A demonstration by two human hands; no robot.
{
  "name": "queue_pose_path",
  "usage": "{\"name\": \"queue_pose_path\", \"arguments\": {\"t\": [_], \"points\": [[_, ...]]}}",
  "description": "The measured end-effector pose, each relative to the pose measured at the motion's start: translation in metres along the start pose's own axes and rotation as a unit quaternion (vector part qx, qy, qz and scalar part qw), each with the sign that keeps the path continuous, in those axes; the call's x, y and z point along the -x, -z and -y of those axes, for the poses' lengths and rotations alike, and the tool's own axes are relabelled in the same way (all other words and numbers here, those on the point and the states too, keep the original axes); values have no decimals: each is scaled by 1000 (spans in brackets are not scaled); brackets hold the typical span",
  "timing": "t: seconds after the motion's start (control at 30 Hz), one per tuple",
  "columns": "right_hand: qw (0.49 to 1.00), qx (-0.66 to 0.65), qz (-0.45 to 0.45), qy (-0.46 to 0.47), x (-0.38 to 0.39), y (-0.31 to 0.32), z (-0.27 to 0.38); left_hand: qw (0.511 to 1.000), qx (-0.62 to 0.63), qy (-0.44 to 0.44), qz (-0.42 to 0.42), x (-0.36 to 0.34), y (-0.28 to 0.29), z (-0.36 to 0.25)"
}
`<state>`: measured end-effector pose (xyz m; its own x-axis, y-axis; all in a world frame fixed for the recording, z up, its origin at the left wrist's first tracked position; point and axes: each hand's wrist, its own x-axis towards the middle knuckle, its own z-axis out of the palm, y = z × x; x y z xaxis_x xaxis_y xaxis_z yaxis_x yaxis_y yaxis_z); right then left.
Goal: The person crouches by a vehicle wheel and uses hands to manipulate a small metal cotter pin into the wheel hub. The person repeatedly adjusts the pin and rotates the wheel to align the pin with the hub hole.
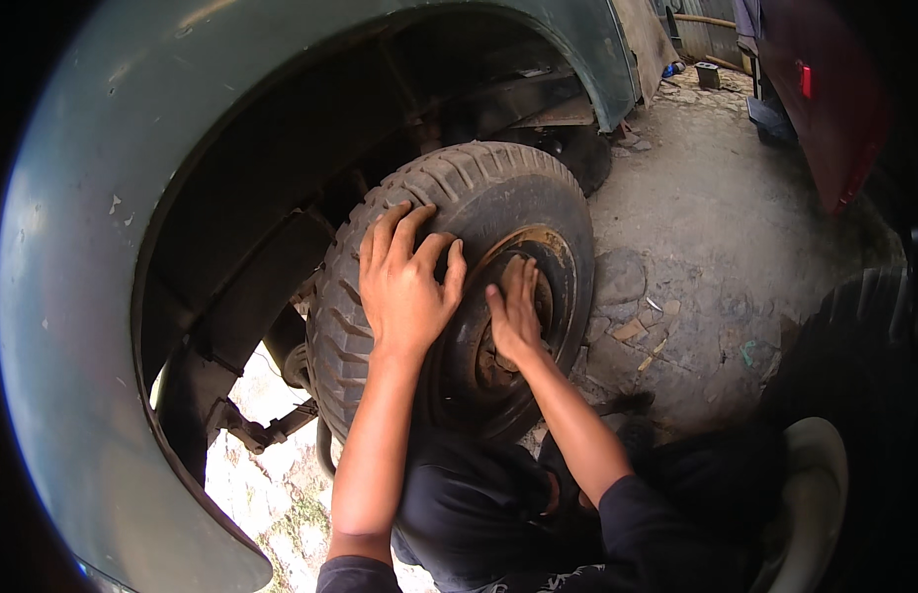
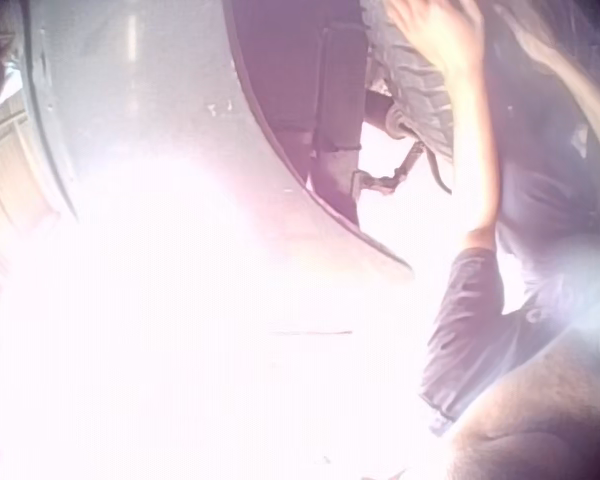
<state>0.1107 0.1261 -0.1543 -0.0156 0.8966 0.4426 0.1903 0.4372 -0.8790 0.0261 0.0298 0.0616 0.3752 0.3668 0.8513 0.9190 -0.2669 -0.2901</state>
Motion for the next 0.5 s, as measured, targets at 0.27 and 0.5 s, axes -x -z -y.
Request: {"name": "queue_pose_path", "arguments": {"t": [0.27, 0.5], "points": [[999, -5, -37, -9, -4, 0, 4, 1000, 1, 10, 5, 0, 0, -3], [995, 1, -65, -78, -35, 5, -19, 1000, 7, 3, -2, -7, -1, -8]]}}
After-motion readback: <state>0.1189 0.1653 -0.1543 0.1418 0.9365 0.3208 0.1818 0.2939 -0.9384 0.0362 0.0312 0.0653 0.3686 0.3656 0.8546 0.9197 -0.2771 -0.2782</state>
